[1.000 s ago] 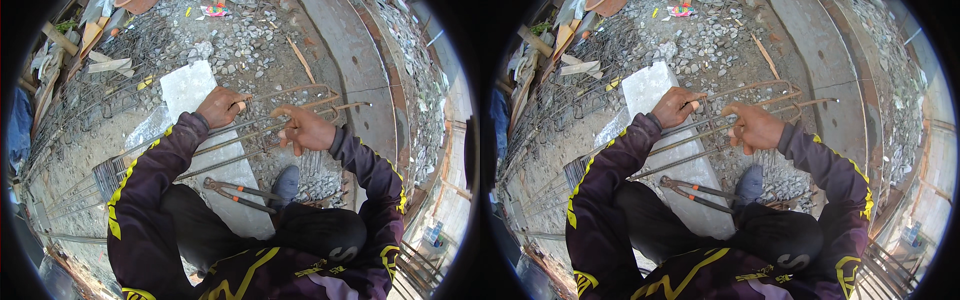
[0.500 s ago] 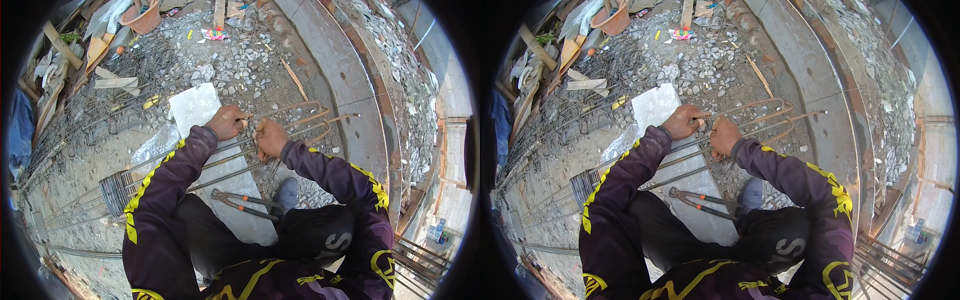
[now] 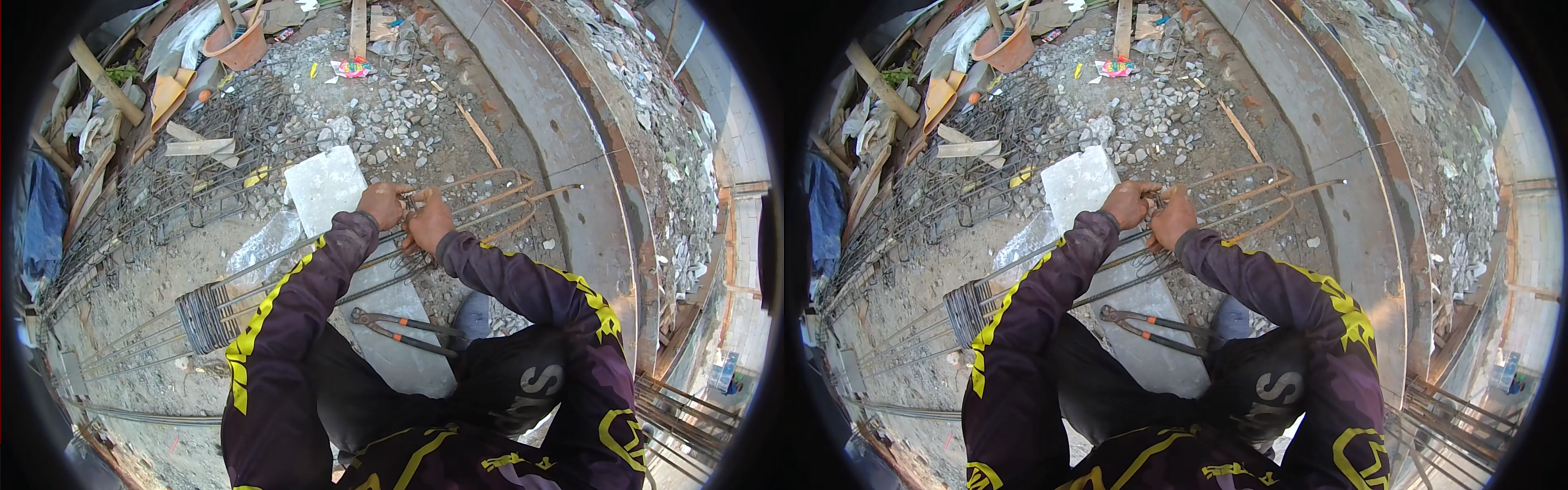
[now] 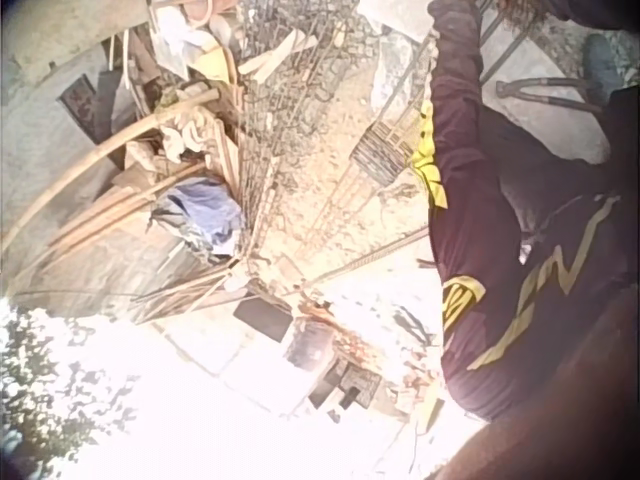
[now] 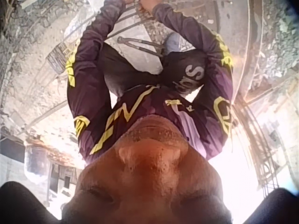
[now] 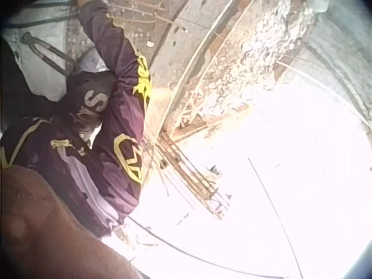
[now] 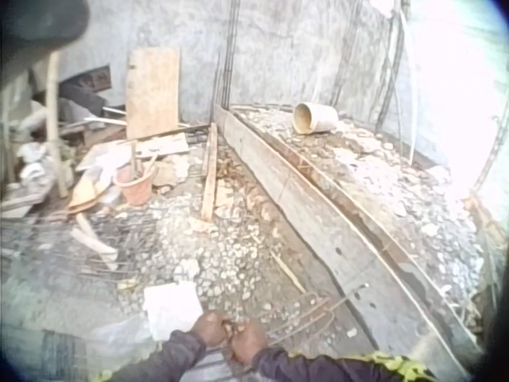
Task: The person ties steel tie wire around reinforcing bars and stirrups to assemble a structural reinforcement column. This is done using pliers to twist and secure the wire.
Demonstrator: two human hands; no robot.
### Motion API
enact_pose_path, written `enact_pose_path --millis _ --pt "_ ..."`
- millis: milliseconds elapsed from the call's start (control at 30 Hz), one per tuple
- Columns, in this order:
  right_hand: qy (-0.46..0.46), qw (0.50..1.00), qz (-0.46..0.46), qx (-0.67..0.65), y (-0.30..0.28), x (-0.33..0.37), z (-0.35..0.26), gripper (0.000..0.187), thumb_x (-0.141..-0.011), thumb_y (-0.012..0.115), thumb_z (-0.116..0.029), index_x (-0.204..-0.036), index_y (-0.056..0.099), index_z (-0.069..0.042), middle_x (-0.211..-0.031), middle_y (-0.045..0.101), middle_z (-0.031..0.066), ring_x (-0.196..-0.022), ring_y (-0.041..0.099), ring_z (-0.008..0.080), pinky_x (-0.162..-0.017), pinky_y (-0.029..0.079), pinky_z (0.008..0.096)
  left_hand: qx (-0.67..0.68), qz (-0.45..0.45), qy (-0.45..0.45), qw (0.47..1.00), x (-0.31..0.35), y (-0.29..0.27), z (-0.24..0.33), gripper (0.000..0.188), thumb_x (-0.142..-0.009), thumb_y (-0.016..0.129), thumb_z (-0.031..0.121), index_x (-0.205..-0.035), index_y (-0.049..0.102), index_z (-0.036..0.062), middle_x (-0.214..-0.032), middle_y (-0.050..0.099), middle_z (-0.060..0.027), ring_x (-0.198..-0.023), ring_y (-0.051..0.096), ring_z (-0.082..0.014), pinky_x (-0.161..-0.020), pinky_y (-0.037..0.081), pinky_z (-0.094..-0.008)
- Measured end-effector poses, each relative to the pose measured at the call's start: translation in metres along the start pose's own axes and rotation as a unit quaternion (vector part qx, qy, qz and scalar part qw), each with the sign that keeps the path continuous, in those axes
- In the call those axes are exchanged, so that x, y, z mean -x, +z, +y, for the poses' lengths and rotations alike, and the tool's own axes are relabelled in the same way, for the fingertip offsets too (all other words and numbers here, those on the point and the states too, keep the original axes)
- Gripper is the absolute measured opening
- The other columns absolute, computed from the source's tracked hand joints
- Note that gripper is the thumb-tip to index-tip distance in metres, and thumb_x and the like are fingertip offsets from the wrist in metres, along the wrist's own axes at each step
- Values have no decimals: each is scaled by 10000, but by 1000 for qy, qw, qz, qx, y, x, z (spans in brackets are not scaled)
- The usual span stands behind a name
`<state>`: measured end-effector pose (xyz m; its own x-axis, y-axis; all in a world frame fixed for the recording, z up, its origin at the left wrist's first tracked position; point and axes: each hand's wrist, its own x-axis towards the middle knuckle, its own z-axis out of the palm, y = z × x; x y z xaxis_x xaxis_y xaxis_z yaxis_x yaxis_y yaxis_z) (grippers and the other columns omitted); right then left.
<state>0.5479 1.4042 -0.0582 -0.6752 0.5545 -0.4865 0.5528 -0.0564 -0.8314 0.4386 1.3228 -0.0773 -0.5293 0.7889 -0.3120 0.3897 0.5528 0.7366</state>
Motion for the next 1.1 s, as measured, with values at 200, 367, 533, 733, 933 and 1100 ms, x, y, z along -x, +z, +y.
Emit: enact_pose_path --millis 200,367,533,733,933,1100 --pt "-90 980 6 179 -5 -3 3 331 -773 600 -3 -1074 473 54 -941 607 288 -867 634 417 -762 509 456 5 45 -58 997 -1 8 2 464 -777 612 72 -1239 579 103 -939 689 -126 -846 667 -252 -769 521 -335" --pt "-112 973 -25 202 -7 -4 -2 361 -758 615 -44 -1081 489 58 -966 605 300 -988 568 459 -864 441 486 50 88 -124 987 -3 15 4 595 -763 626 92 -1338 477 126 -897 691 -99 -846 664 -240 -775 519 -325" --pt "-142 946 -36 290 -7 7 -13 364 -741 610 -61 -1058 492 75 -972 599 314 -985 566 466 -855 445 492 59 121 -144 980 2 17 9 653 -765 619 108 -1384 411 98 -965 694 -117 -913 661 -246 -814 508 -328" --pt "-158 947 -55 275 -9 5 -9 331 -749 587 -72 -1035 504 72 -977 601 317 -981 563 471 -856 444 492 37 109 -156 981 -4 9 9 688 -759 616 158 -1397 379 52 -1069 652 -210 -1001 629 -311 -881 485 -343" --pt "-160 959 -57 226 -6 3 3 291 -748 593 -103 -989 565 59 -952 624 276 -973 582 432 -839 459 482 22 146 -188 971 -23 19 -8 620 -714 634 202 -1279 508 -20 -1229 552 -264 -1144 549 -341 -983 424 -351" --pt "-152 953 -54 255 -10 -2 -6 421 -723 571 -77 -1126 514 32 -1023 608 270 -1016 566 426 -866 462 463 -200 -46 -68 976 -62 7 -23 411 -754 652 354 -1031 683 52 -1095 651 -164 -1052 602 -326 -915 459 -398"
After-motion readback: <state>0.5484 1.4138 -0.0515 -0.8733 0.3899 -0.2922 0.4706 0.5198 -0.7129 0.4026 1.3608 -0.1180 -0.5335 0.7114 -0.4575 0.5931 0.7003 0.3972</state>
